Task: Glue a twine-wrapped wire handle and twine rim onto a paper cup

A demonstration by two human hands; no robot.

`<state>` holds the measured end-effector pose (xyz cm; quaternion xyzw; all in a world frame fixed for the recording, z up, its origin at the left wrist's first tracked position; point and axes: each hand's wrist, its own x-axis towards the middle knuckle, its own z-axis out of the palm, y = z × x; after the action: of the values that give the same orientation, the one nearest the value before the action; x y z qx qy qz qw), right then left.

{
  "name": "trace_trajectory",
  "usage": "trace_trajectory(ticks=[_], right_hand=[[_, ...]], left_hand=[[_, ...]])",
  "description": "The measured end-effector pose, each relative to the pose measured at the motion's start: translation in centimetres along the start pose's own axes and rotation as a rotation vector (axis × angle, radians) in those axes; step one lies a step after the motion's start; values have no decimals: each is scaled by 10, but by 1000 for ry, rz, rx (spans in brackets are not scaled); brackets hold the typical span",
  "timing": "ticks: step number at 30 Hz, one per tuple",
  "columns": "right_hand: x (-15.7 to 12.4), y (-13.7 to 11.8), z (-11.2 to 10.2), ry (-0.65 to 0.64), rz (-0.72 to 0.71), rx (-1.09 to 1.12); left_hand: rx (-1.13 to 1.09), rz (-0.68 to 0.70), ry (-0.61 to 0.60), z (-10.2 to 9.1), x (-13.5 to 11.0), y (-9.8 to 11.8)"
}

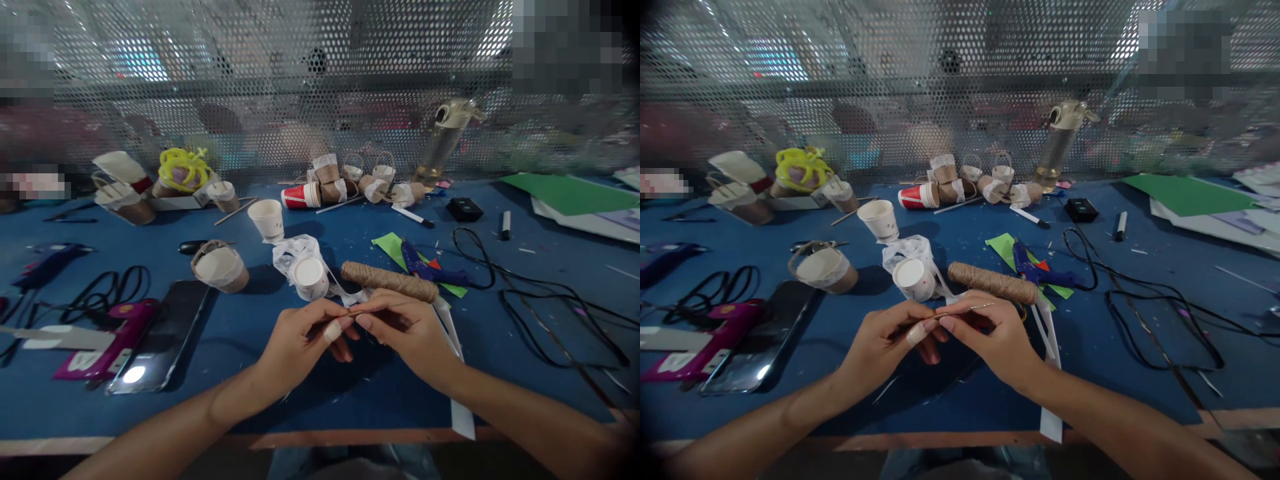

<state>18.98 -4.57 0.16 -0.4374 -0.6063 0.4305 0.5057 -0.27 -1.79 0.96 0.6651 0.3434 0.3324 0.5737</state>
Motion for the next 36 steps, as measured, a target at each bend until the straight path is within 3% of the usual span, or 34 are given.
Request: trace_trajectory(ticks=[7,13,22,27,31,36], right_hand=[[-2,3,4,34,96,188],[-2,1,3,42,48,102],[-2,5,-1,71,-53,-14],[-1,2,-1,10,-36,-4],[0,1,1,33,27,65],[0,0,4,45,93,187]], left_hand=[[126,103,47,-2,-2,-2],[226,105,13,-5,0,-2],[-76,-113,-231,-6,6,1],[-140,-128,-184,-4,5,-1],[-154,-119,-139,-3,3,-2],[-51,-15,-34,-2,1,-3]])
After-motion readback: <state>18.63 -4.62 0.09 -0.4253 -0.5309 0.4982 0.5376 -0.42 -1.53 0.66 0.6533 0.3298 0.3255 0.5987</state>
